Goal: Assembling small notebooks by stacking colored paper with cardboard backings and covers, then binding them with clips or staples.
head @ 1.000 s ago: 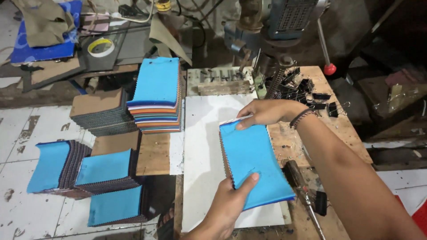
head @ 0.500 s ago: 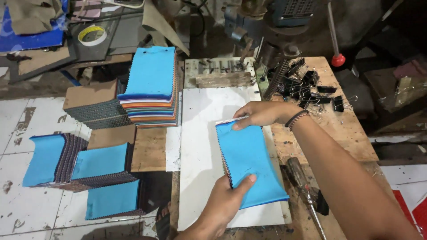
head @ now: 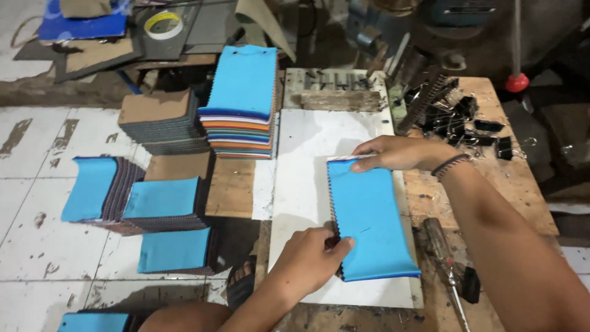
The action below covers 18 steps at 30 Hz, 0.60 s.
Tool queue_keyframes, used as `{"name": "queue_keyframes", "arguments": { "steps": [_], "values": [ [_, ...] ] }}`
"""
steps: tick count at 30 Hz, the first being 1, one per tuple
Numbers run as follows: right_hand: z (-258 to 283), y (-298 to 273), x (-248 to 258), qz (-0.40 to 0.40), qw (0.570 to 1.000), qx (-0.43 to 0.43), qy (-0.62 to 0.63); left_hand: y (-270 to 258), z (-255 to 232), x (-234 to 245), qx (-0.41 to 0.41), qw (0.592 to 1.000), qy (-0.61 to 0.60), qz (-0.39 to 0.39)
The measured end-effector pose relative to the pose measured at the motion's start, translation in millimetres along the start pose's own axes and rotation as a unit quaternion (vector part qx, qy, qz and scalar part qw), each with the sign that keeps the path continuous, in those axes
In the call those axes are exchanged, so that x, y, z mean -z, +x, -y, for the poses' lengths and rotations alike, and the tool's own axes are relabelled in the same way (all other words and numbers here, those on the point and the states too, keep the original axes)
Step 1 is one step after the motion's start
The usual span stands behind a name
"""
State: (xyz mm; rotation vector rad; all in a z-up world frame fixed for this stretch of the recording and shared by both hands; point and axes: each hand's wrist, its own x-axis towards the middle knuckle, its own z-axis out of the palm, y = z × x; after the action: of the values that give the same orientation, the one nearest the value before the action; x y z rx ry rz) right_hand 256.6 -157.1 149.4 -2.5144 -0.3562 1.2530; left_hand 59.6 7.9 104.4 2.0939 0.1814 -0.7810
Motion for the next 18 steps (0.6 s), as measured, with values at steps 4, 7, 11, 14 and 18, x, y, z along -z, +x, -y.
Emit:
{"name": "queue_keyframes", "arguments": {
  "steps": [4, 7, 11, 14, 18],
  "values": [
    [4.5, -4.7, -2.6, -0.007, 1.000, -0.003, 0.000, -4.9, -3.2, 4.4, 0.011, 1.000, -0.021, -0.013],
    [7.3, -5.3, -5.0, -0.011, 1.000, -0.025, 0.008, -6.0, -1.6, 6.0, -0.004, 1.000, -0.013, -0.007],
    [7.1, -2.3, -5.7, -0.025, 1.000, -0.011, 0.013, -5.6, 0.7, 4.2, -0.047, 0.999, -0.009, -0.020],
    [13.3, -9.3, -8.7, -0.052, 0.999, -0.001, -0.007, -1.0, 7.8, -5.6, -0.071, 0.995, 0.013, -0.067],
    [13.9, -9.5, -14.7, -0.082, 0.996, -0.035, 0.022, -12.4, 3.4, -2.3, -0.072, 0.995, 0.006, -0.064]
  ]
}}
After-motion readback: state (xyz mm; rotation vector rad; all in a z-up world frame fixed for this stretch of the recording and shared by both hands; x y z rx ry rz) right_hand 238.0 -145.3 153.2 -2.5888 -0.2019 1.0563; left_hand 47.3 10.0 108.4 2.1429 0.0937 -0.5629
